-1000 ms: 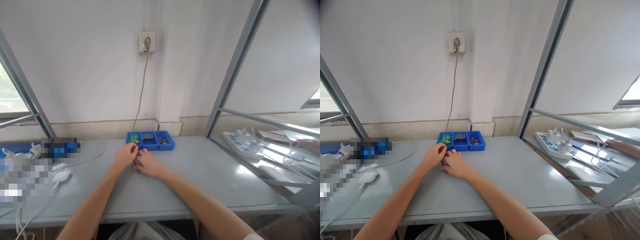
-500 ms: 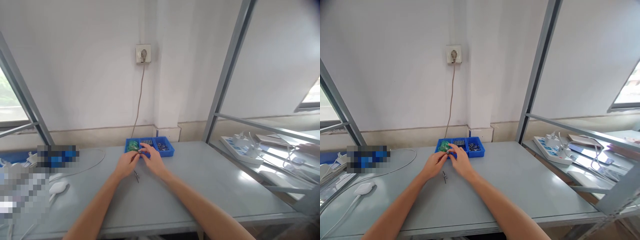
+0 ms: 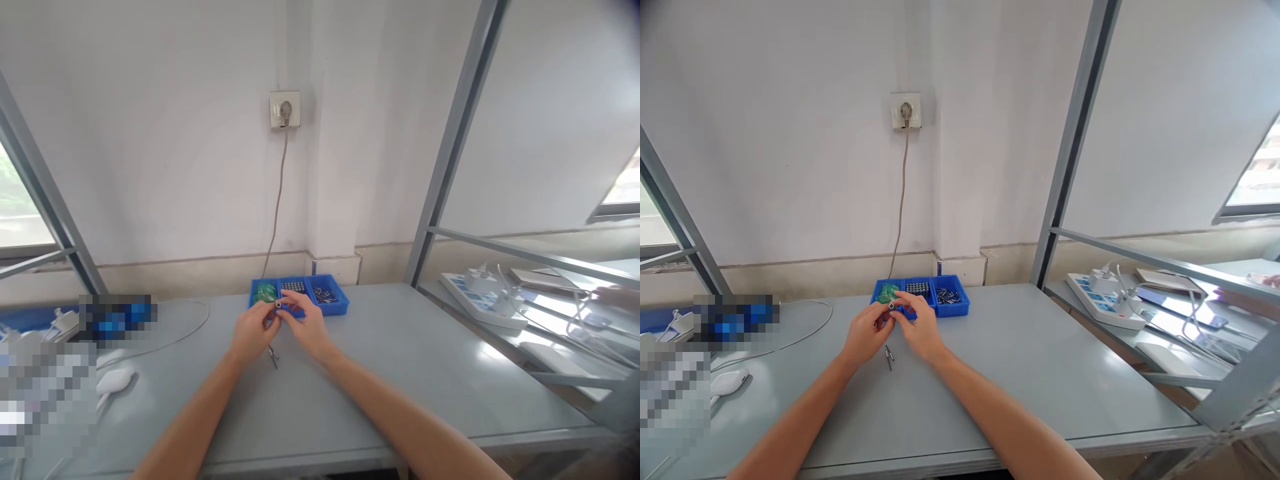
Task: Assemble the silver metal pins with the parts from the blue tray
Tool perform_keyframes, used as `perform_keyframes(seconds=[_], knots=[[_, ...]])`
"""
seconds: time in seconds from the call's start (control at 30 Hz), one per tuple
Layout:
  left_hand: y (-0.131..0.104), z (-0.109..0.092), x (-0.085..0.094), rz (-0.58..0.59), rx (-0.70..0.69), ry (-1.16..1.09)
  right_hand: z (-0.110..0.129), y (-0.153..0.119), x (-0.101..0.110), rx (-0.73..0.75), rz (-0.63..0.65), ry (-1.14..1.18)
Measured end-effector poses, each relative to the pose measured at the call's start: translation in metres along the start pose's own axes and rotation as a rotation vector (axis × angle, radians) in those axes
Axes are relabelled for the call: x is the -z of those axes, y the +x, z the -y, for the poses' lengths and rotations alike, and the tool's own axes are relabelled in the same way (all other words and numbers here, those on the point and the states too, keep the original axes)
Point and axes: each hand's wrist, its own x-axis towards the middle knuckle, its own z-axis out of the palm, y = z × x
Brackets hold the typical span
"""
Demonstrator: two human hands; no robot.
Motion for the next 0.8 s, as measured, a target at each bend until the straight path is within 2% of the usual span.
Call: perform_keyframes(seconds=[0.17,0.47,0.6,0.7,0.8], knots=[[-0.003,0.005,-0.001,-0.135,-0.034,0.073,0.005,-0.004,-0.002,0.036,-0.024,0.037],[-0.004,0.009,0.01,-0.336,-0.327,0.249,0.026,-0.007,0.0,0.163,-0.004,0.135],[-0.004,0.009,0.008,-0.292,-0.289,0.242,0.027,-0.007,-0.001,0.194,-0.049,0.069],[-0.003,0.006,0.007,-0.214,-0.229,0.254,0.022,-0.006,-0.001,0.153,-0.118,0.023],[-0.003,0.003,0.006,-0.152,-0.215,0.261,0.015,-0.006,0.0,0.08,-0.121,0.033]])
